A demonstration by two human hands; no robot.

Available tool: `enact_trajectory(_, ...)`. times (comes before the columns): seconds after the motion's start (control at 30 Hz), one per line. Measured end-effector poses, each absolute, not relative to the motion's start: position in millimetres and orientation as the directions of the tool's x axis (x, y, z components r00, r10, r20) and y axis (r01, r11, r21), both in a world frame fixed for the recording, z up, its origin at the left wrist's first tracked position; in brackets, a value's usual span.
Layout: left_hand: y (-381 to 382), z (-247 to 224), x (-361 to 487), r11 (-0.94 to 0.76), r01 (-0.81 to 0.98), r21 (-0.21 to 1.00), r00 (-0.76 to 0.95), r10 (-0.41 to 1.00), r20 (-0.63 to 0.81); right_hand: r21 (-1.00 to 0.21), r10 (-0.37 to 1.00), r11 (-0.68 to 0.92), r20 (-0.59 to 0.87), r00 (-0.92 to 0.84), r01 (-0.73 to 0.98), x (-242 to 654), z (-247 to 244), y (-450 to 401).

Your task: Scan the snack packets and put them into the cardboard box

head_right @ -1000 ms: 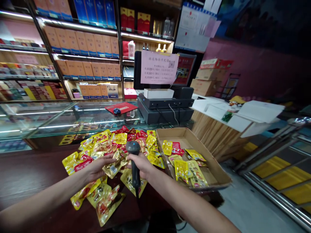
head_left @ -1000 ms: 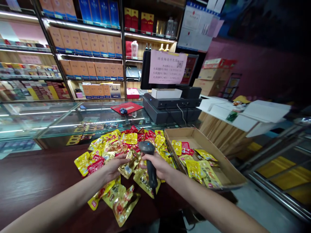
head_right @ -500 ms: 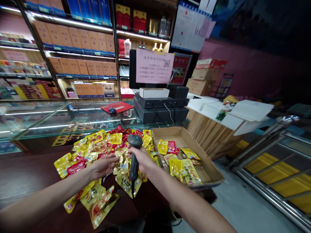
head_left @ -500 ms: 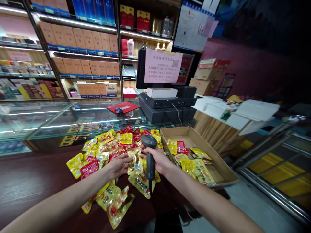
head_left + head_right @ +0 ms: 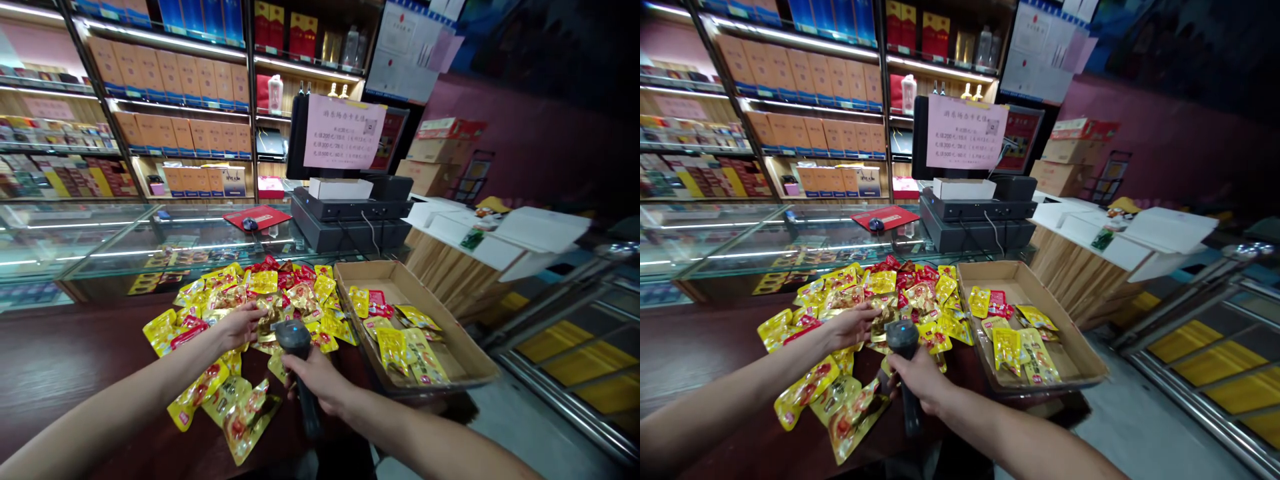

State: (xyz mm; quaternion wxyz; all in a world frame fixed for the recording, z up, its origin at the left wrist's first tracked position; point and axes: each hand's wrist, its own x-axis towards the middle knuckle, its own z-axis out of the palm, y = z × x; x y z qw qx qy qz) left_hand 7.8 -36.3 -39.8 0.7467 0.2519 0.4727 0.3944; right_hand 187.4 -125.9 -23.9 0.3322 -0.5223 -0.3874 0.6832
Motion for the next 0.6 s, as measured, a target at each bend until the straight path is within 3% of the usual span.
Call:
enact_trajectory(0.43,-33.8,-41.7,9.5,0.555,-0.342,0.758,0.214,0.832,-0.512,-0.878,0.85,-0.476,-0.447,-0.279,-0.043,180.8,-26.1,-127.1)
enact_trajectory(0.6,-43.1,-32.4,13.0,0.606,-0.311,0.732,0.26,0.795,-0.547,-0.939,0.948,-0.315,-0.304,-0.096,-0.138,188.7,-20.8,-122.3)
